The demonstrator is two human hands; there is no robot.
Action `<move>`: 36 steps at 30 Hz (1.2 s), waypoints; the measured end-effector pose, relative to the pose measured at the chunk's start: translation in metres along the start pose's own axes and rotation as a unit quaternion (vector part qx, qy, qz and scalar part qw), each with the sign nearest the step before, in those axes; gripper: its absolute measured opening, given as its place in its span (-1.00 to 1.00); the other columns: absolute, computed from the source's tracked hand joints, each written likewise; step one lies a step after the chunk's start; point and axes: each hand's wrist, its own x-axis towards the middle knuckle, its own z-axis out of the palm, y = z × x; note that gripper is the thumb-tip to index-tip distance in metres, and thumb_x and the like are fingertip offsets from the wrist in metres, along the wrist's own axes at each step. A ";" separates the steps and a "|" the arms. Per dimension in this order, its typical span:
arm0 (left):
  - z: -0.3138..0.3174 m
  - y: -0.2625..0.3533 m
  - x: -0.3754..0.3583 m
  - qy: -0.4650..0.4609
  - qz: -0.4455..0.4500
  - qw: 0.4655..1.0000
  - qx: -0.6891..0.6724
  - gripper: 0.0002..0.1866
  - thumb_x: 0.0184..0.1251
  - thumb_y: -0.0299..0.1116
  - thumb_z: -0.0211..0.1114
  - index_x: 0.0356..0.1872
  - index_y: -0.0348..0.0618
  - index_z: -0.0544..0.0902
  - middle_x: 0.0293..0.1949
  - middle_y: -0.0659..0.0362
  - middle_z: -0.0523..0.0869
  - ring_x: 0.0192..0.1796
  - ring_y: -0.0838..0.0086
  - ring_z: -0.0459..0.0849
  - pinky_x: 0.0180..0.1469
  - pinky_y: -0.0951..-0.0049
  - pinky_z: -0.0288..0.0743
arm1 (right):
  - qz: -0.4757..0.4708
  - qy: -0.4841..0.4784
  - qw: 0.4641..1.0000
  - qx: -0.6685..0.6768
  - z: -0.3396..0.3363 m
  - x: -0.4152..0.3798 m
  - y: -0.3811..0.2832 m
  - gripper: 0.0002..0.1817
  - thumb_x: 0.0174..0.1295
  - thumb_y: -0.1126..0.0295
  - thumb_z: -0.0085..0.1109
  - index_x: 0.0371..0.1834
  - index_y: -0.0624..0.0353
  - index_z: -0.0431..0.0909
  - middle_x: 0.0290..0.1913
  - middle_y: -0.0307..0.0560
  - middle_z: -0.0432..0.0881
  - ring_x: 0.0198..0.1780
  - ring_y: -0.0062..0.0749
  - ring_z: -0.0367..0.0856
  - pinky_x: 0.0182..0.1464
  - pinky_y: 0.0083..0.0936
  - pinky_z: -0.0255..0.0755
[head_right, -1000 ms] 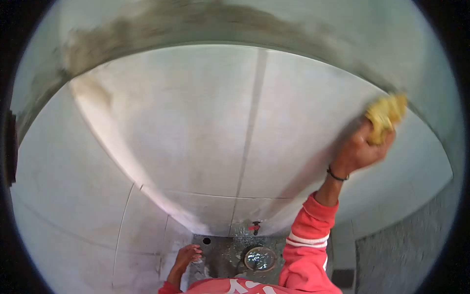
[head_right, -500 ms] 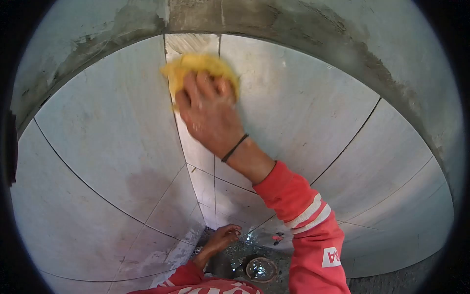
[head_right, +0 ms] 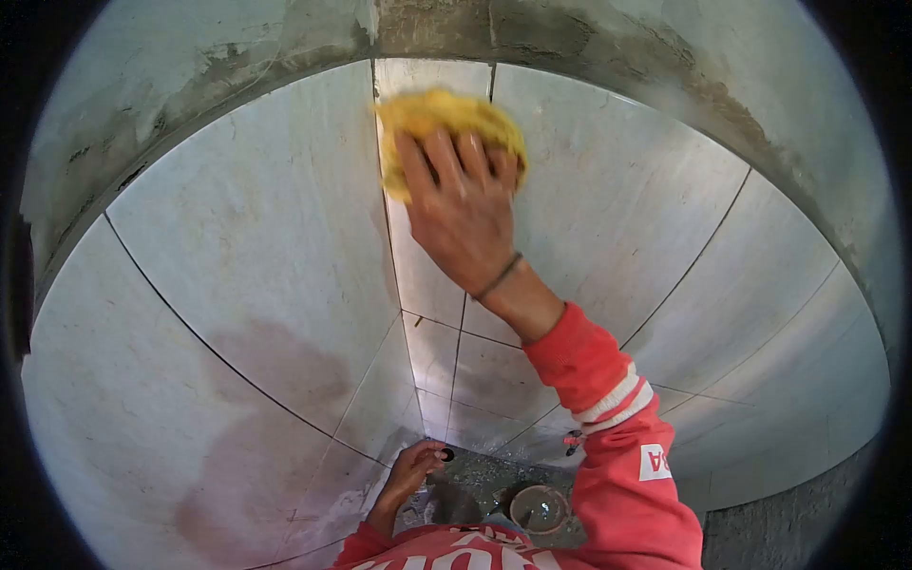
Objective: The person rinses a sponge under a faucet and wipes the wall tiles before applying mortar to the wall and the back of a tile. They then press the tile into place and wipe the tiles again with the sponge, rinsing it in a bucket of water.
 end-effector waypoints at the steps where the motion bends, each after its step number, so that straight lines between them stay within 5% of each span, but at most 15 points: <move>1: 0.000 0.002 -0.002 0.010 0.024 1.000 -0.007 -0.68 0.59 -0.43 0.25 0.25 -0.32 0.67 0.01 0.08 0.79 -0.02 0.45 0.75 0.05 0.44 0.64 | 0.000 -0.043 0.999 -0.011 0.000 -0.018 -0.001 -0.36 0.03 0.29 0.46 0.30 -0.07 0.66 0.04 -0.25 0.56 0.04 -0.22 0.50 0.08 -0.10 0.25; 5: -0.009 -0.021 0.010 -0.012 0.005 1.000 0.008 -0.67 0.60 -0.43 0.24 0.27 -0.28 0.68 0.01 0.08 0.81 -0.01 0.46 0.76 0.07 0.42 0.65 | 0.017 0.052 0.998 -0.027 0.002 0.040 0.002 -0.39 0.04 0.29 0.43 0.28 -0.08 0.67 0.02 -0.21 0.58 0.06 -0.22 0.53 0.11 -0.10 0.26; 6: -0.006 -0.023 0.013 -0.023 0.009 0.999 0.044 -0.67 0.60 -0.42 0.25 0.27 -0.28 0.68 -0.01 0.10 0.81 -0.01 0.46 0.77 0.08 0.42 0.65 | -0.013 0.091 0.996 0.014 0.005 0.064 0.005 -0.56 0.18 0.33 0.27 0.17 0.04 0.67 -0.05 -0.18 0.56 0.01 -0.18 0.52 0.05 -0.06 0.26; 11: 0.002 -0.017 0.027 -0.053 0.014 0.998 0.020 -0.66 0.58 -0.39 0.28 0.27 -0.26 0.68 -0.07 0.12 0.83 -0.02 0.48 0.77 0.09 0.42 0.65 | -0.023 0.078 0.996 -0.047 0.010 0.011 -0.009 -0.59 0.16 0.32 0.29 0.12 0.04 0.69 -0.07 -0.22 0.56 -0.02 -0.20 0.52 0.01 -0.05 0.27; 13: 0.010 -0.011 0.030 -0.063 0.015 0.996 0.059 -0.66 0.66 -0.36 0.20 0.33 -0.17 0.65 0.03 0.15 0.81 -0.04 0.54 0.74 0.03 0.48 0.59 | 0.001 -0.027 0.999 -0.032 0.016 -0.019 -0.014 -0.37 -0.05 0.34 0.45 0.24 -0.08 0.71 -0.03 -0.23 0.56 0.02 -0.15 0.51 -0.01 0.01 0.22; 17: 0.015 -0.017 0.036 -0.088 0.046 0.992 0.083 -0.65 0.67 -0.30 0.21 0.32 -0.18 0.65 0.02 0.14 0.80 -0.02 0.51 0.75 0.06 0.43 0.60 | 0.026 0.056 0.998 -0.015 0.012 0.054 -0.005 -0.36 -0.08 0.33 0.47 0.22 -0.05 0.70 -0.06 -0.22 0.54 0.03 -0.18 0.51 -0.01 -0.02 0.22; 24: 0.021 -0.024 0.033 -0.084 0.029 0.995 0.049 -0.68 0.59 -0.36 0.27 0.25 -0.22 0.69 -0.10 0.09 0.83 -0.09 0.46 0.78 0.05 0.40 0.65 | -0.012 0.030 0.999 -0.019 0.013 -0.002 -0.020 -0.58 -0.01 0.35 0.38 0.01 -0.04 0.70 -0.13 -0.26 0.53 -0.03 -0.24 0.51 -0.03 -0.07 0.22; 27: 0.020 -0.038 0.044 -0.089 0.044 0.989 0.112 -0.68 0.58 -0.35 0.29 0.25 -0.17 0.70 -0.11 0.10 0.83 -0.10 0.46 0.79 0.03 0.42 0.65 | -0.027 -0.006 1.000 0.011 0.002 0.038 0.000 -0.68 0.06 0.34 0.31 -0.07 -0.01 0.69 -0.14 -0.25 0.56 -0.05 -0.26 0.53 -0.05 -0.09 0.22; 29: 0.012 -0.037 0.037 -0.086 -0.010 0.990 0.109 -0.67 0.56 -0.33 0.30 0.25 -0.17 0.71 -0.13 0.10 0.83 -0.10 0.48 0.79 0.03 0.42 0.64 | 0.050 0.140 0.988 -0.045 -0.005 0.069 0.018 -0.68 0.00 0.34 0.34 -0.11 -0.01 0.69 -0.14 -0.25 0.56 -0.07 -0.26 0.53 -0.05 -0.09 0.21; 33: -0.006 -0.041 0.021 -0.040 0.012 0.997 0.059 -0.67 0.57 -0.35 0.29 0.23 -0.24 0.70 -0.10 0.13 0.83 -0.09 0.49 0.78 0.03 0.44 0.62 | 0.111 0.159 0.978 -0.075 -0.008 0.014 -0.002 -0.63 -0.07 0.36 0.36 -0.10 -0.03 0.69 -0.14 -0.25 0.56 -0.09 -0.25 0.53 -0.05 -0.08 0.21; 35: -0.020 -0.041 0.015 -0.031 -0.006 0.998 0.061 -0.67 0.57 -0.35 0.29 0.23 -0.25 0.70 -0.09 0.12 0.83 -0.08 0.49 0.77 0.04 0.43 0.62 | 0.055 -0.055 0.996 -0.041 0.017 -0.064 -0.025 -0.45 -0.20 0.32 0.44 0.02 -0.21 0.71 -0.01 -0.18 0.59 0.05 -0.12 0.55 0.16 0.03 0.25; 36: -0.023 -0.043 0.013 -0.022 -0.018 0.998 0.059 -0.68 0.57 -0.36 0.28 0.22 -0.26 0.69 -0.08 0.12 0.83 -0.07 0.49 0.77 0.05 0.43 0.63 | 0.059 -0.065 0.995 -0.043 0.010 -0.057 -0.025 -0.45 -0.20 0.32 0.44 0.02 -0.21 0.71 -0.01 -0.18 0.59 0.05 -0.12 0.55 0.16 0.03 0.25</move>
